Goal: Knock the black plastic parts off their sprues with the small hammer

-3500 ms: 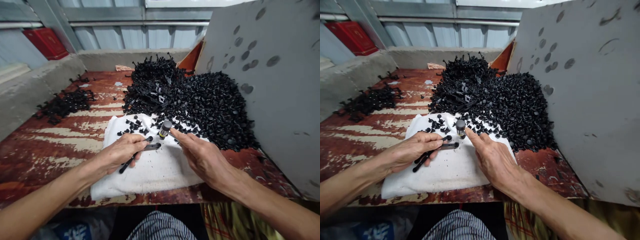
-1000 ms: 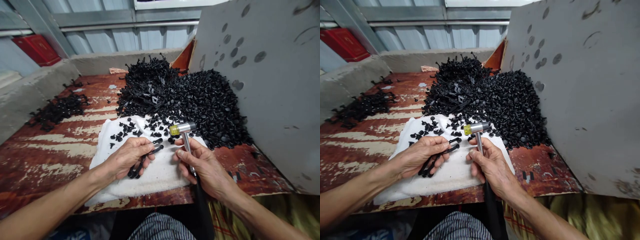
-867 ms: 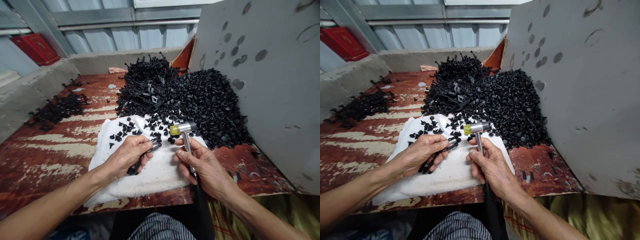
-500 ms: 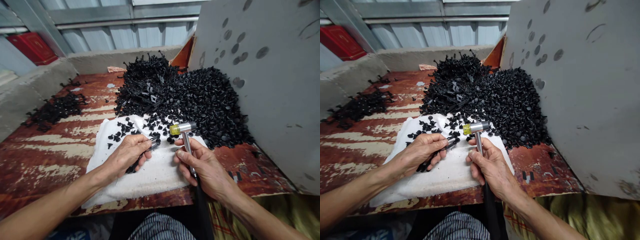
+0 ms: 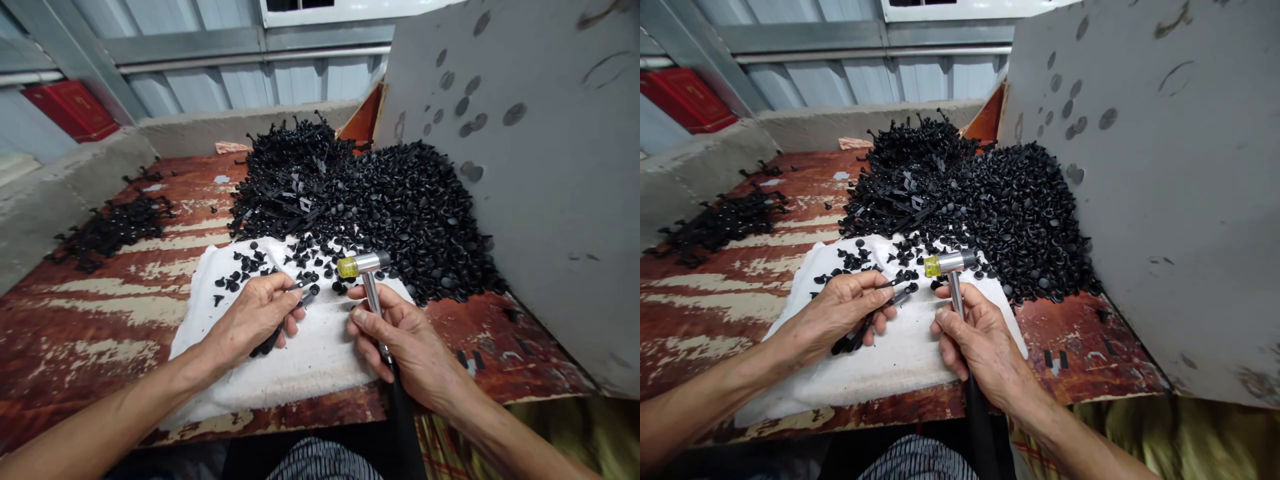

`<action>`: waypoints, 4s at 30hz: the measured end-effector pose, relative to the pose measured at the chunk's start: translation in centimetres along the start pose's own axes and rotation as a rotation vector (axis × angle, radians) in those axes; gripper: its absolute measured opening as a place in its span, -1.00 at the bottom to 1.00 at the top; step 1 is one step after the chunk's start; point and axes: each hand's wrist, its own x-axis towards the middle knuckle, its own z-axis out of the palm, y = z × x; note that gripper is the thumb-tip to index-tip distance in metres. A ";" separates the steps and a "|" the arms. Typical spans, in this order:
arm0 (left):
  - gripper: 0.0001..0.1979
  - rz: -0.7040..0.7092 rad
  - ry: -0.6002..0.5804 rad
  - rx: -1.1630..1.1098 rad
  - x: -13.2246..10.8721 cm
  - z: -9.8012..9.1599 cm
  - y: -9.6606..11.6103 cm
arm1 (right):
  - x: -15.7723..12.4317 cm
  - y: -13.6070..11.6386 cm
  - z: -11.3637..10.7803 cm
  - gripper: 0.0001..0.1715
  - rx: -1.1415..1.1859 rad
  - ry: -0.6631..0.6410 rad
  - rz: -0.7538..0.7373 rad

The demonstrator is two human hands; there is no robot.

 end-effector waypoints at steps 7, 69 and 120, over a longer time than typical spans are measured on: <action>-0.69 0.007 -0.024 0.015 0.4 0.2 -0.6 | 0.0 0.1 -0.2 -0.57 -0.002 0.003 -0.006; -0.69 -0.167 -0.012 0.024 0.3 0.1 0.1 | 0.0 0.2 -0.4 -0.58 0.003 -0.013 0.009; -0.88 -0.196 -0.189 -0.480 -1.0 1.5 1.3 | 2.2 -2.1 1.5 -0.63 -0.573 -0.003 -0.185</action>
